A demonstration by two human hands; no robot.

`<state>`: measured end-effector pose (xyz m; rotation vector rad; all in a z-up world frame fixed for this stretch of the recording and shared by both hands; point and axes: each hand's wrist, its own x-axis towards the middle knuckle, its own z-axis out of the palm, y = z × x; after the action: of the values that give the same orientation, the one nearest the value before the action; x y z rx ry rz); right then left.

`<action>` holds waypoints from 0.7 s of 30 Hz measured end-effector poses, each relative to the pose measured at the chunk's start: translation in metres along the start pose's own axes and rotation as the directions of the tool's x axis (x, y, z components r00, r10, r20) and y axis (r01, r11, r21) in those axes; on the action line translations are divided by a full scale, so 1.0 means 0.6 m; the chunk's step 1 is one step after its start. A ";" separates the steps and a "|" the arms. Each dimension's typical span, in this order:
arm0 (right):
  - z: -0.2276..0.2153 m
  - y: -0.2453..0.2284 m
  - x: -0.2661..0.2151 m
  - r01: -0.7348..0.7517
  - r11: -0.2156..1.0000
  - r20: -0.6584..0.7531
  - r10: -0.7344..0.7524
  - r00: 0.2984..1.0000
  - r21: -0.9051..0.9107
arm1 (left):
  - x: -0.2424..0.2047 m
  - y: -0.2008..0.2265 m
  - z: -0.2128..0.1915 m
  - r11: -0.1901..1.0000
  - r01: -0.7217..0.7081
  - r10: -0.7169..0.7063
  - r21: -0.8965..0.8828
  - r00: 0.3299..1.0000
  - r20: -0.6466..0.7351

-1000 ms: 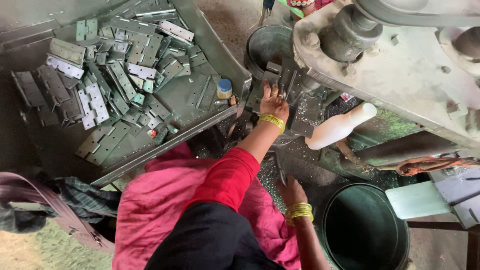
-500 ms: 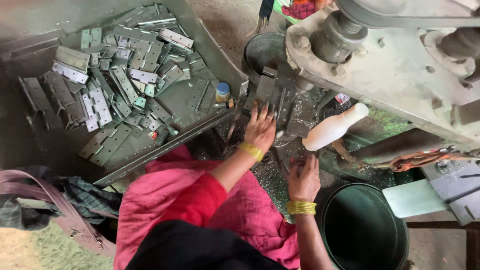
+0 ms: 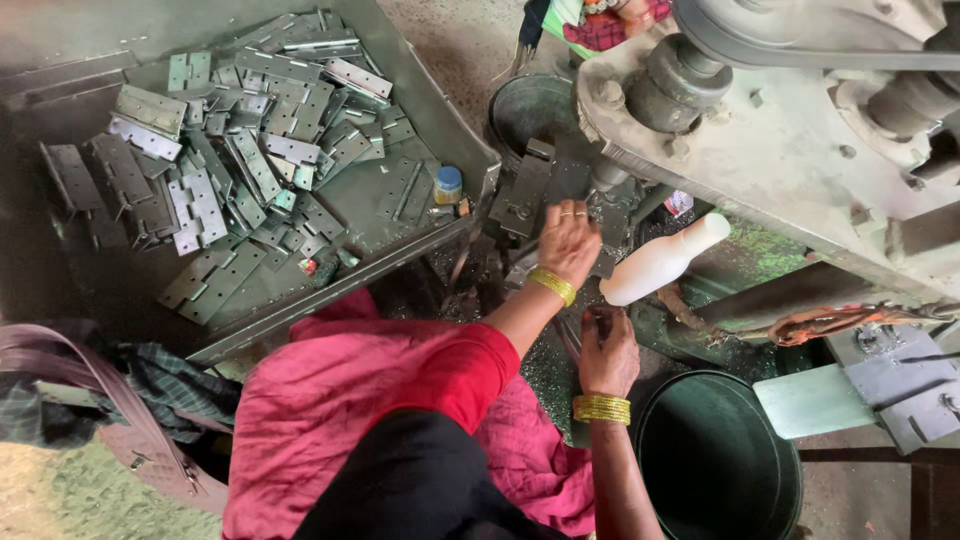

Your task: The person repeatedly picks small metal pieces from a bin, places them into a press machine, and operates the lever to process them. After each press, the person removes the processed piece and returns it to the bin. The cycle continues with multiple identical metal pieces.

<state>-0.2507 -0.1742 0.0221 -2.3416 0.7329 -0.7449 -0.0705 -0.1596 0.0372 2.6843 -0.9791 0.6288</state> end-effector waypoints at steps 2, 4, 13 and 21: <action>-0.001 0.005 0.003 -0.010 1.000 -0.002 0.010 1.000 -0.006 | -0.018 -0.026 0.012 0.990 0.066 -0.060 -0.128 0.997 0.047; -0.002 0.011 0.006 -0.040 0.999 0.011 0.040 0.999 -0.026 | -0.041 -0.064 0.018 0.939 0.082 -0.076 -0.335 0.997 0.032; 0.003 0.019 0.003 -0.100 0.995 0.025 0.101 0.995 -0.026 | -0.062 -0.060 0.038 0.950 0.140 -0.162 -0.278 0.985 -0.058; -0.003 0.008 -0.003 -0.098 0.995 0.027 0.099 0.995 -0.018 | -0.050 -0.029 0.051 0.949 0.224 -0.145 -0.223 0.936 0.321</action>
<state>-0.2544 -0.1772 0.0193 -2.3074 0.8387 -0.6643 -0.0704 -0.1400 -0.0047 2.6376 -0.7918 0.0469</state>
